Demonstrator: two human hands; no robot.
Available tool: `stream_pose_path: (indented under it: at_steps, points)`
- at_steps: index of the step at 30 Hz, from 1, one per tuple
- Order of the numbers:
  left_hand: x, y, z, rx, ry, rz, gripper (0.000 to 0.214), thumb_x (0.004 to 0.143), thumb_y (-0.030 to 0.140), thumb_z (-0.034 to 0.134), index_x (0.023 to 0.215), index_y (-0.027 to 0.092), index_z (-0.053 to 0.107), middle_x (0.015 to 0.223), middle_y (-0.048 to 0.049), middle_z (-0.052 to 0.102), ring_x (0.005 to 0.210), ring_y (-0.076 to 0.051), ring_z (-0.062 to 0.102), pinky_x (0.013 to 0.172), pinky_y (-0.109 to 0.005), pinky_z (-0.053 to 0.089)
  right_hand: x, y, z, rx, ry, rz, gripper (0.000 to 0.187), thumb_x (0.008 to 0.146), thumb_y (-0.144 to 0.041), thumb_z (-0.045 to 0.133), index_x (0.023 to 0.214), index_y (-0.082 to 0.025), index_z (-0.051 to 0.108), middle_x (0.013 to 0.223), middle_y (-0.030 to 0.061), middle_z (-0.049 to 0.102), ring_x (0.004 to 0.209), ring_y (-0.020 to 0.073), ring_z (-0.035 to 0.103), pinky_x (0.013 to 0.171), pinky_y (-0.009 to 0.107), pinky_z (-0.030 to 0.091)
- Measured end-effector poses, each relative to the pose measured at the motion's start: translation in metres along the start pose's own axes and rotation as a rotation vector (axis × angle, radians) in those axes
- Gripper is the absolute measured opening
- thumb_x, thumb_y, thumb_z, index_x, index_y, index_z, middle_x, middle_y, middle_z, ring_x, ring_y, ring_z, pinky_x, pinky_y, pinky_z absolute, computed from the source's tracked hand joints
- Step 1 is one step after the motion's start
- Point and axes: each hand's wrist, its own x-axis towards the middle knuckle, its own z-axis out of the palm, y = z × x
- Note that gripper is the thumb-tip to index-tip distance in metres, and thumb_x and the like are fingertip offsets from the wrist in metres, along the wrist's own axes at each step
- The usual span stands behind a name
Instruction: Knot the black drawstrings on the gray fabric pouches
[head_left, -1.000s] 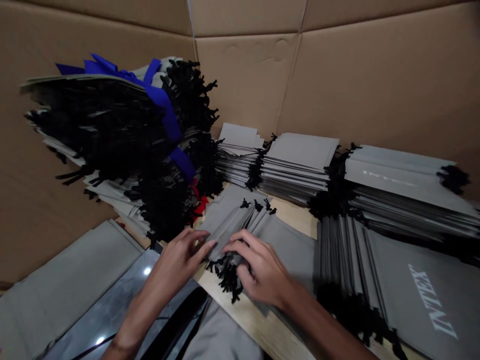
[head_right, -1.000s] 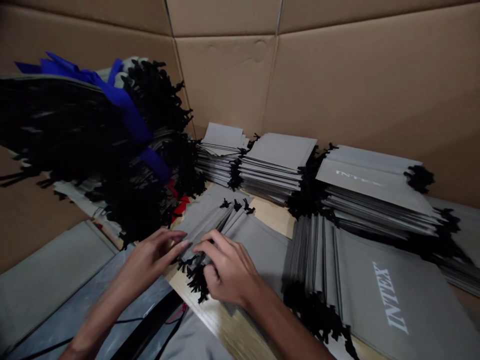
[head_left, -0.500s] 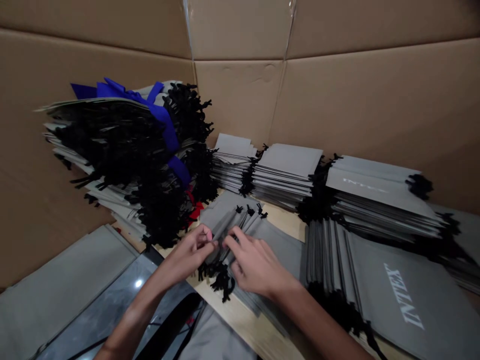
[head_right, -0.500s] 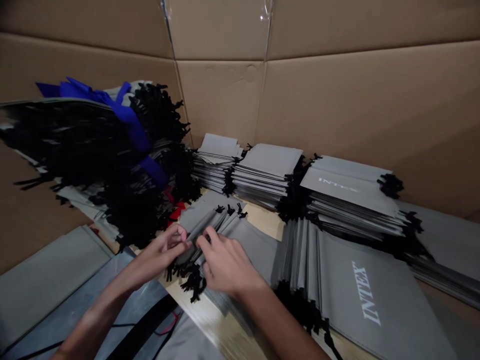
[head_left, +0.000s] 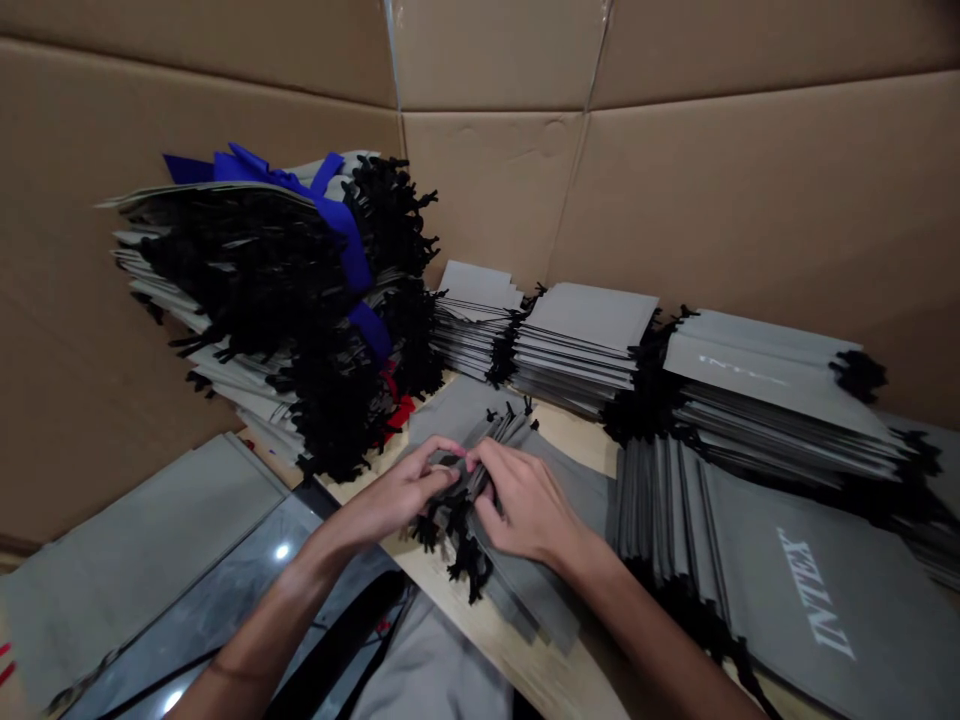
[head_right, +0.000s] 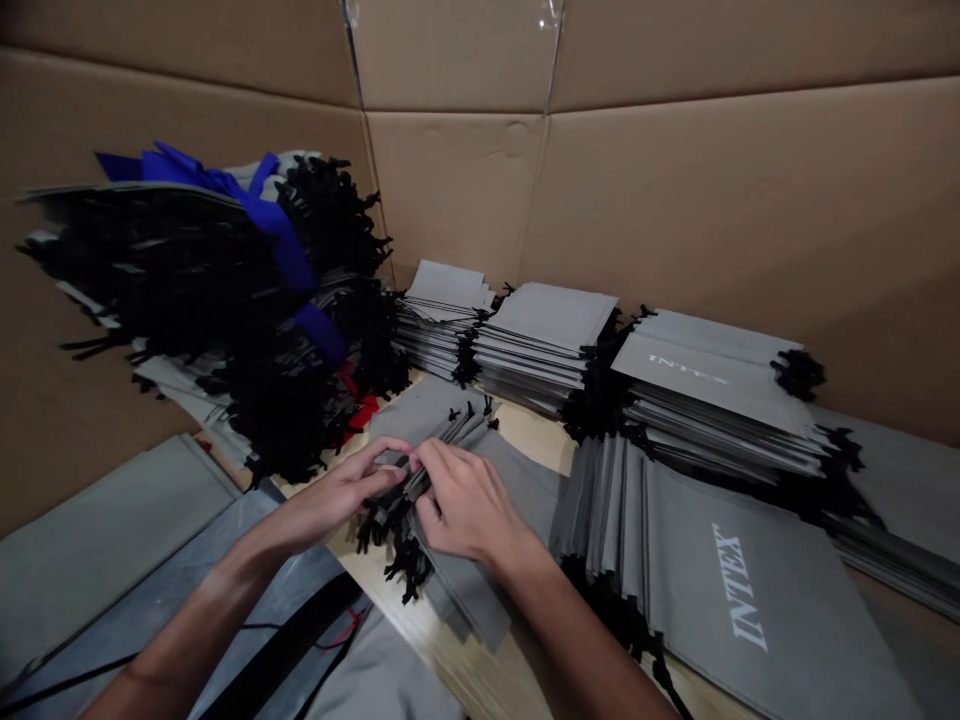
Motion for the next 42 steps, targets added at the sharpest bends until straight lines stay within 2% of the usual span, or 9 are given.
stream_pose_path:
  at_steps: [6, 12, 15, 20, 24, 27, 32, 39, 42]
  points:
    - [0.001, -0.009, 0.002, -0.02, 0.042, 0.031, 0.026, 0.098, 0.045, 0.059, 0.1, 0.026, 0.075, 0.107, -0.0025, 0.08, 0.113, -0.028, 0.071, 0.099, -0.036, 0.055, -0.008, 0.002, 0.01, 0.044, 0.037, 0.004, 0.057, 0.085, -0.009, 0.05, 0.139, -0.021, 0.063, 0.117, 0.0077, 0.074, 0.103, 0.0257, 0.073, 0.086, 0.034, 0.055]
    - [-0.002, -0.018, 0.003, -0.092, 0.033, -0.003, 0.03, 0.093, 0.032, 0.054, 0.108, 0.021, 0.077, 0.095, -0.005, 0.084, 0.077, -0.023, 0.076, 0.068, -0.033, 0.061, -0.012, 0.007, 0.006, 0.045, 0.029, 0.03, 0.043, 0.087, -0.008, 0.053, 0.124, -0.025, 0.066, 0.124, 0.0081, 0.069, 0.093, 0.0233, 0.072, 0.075, 0.032, 0.052]
    - [-0.005, -0.018, 0.002, -0.125, 0.047, 0.003, 0.033, 0.095, 0.03, 0.051, 0.12, 0.021, 0.07, 0.096, -0.0071, 0.086, 0.077, -0.023, 0.079, 0.066, -0.032, 0.063, -0.013, 0.008, 0.006, 0.077, 0.034, 0.038, 0.038, 0.086, -0.007, 0.053, 0.117, -0.026, 0.063, 0.132, 0.0091, 0.068, 0.099, 0.0236, 0.073, 0.079, 0.032, 0.053]
    - [-0.012, -0.024, -0.011, 0.005, 0.133, 0.055, 0.027, 0.104, 0.037, 0.051, 0.118, 0.024, 0.071, 0.098, -0.0058, 0.087, 0.079, -0.023, 0.077, 0.071, -0.033, 0.059, -0.016, 0.007, 0.006, 0.195, 0.046, 0.05, 0.034, 0.087, -0.007, 0.049, 0.112, -0.025, 0.062, 0.108, 0.0052, 0.072, 0.093, 0.0225, 0.071, 0.083, 0.033, 0.053]
    - [-0.018, -0.038, -0.02, 0.159, 0.204, 0.076, 0.024, 0.106, 0.034, 0.053, 0.111, 0.028, 0.075, 0.097, -0.0026, 0.085, 0.086, -0.025, 0.077, 0.078, -0.034, 0.055, -0.015, 0.001, 0.0, 0.261, 0.003, 0.104, 0.022, 0.106, -0.024, 0.044, 0.114, -0.025, 0.064, 0.109, 0.0062, 0.071, 0.096, 0.0233, 0.07, 0.085, 0.035, 0.052]
    - [-0.023, -0.045, -0.02, 0.223, 0.201, 0.095, 0.021, 0.105, 0.033, 0.055, 0.107, 0.029, 0.076, 0.102, -0.002, 0.085, 0.097, -0.027, 0.079, 0.086, -0.035, 0.054, -0.013, -0.003, -0.002, 0.274, -0.009, 0.149, 0.041, 0.118, -0.051, 0.034, 0.112, -0.025, 0.066, 0.108, 0.0058, 0.071, 0.097, 0.0235, 0.07, 0.086, 0.034, 0.052]
    - [-0.035, -0.05, -0.012, 0.375, 0.201, 0.159, 0.03, 0.112, 0.034, 0.048, 0.111, 0.028, 0.077, 0.114, -0.0052, 0.082, 0.109, -0.027, 0.077, 0.096, -0.038, 0.055, -0.013, -0.006, 0.003, 0.184, -0.015, 0.186, 0.066, 0.112, -0.079, 0.028, 0.11, -0.025, 0.065, 0.104, 0.0058, 0.069, 0.093, 0.0248, 0.07, 0.078, 0.033, 0.051]
    - [-0.054, -0.06, 0.007, 0.523, 0.296, 0.252, 0.003, 0.094, 0.027, 0.071, 0.094, 0.026, 0.069, 0.092, -0.0025, 0.074, 0.086, -0.027, 0.073, 0.077, -0.036, 0.056, -0.014, -0.006, 0.001, 0.241, -0.035, 0.215, 0.046, 0.116, -0.066, 0.041, 0.113, -0.025, 0.063, 0.108, 0.0043, 0.069, 0.099, 0.0223, 0.069, 0.081, 0.031, 0.05]
    - [-0.058, -0.063, 0.01, 0.526, 0.299, 0.276, 0.006, 0.099, 0.027, 0.067, 0.094, 0.025, 0.069, 0.092, -0.0026, 0.074, 0.087, -0.026, 0.073, 0.077, -0.035, 0.056, -0.013, -0.006, -0.002, 0.295, -0.047, 0.241, 0.03, 0.117, -0.049, 0.048, 0.11, -0.025, 0.064, 0.108, 0.0033, 0.069, 0.099, 0.0202, 0.068, 0.081, 0.029, 0.049]
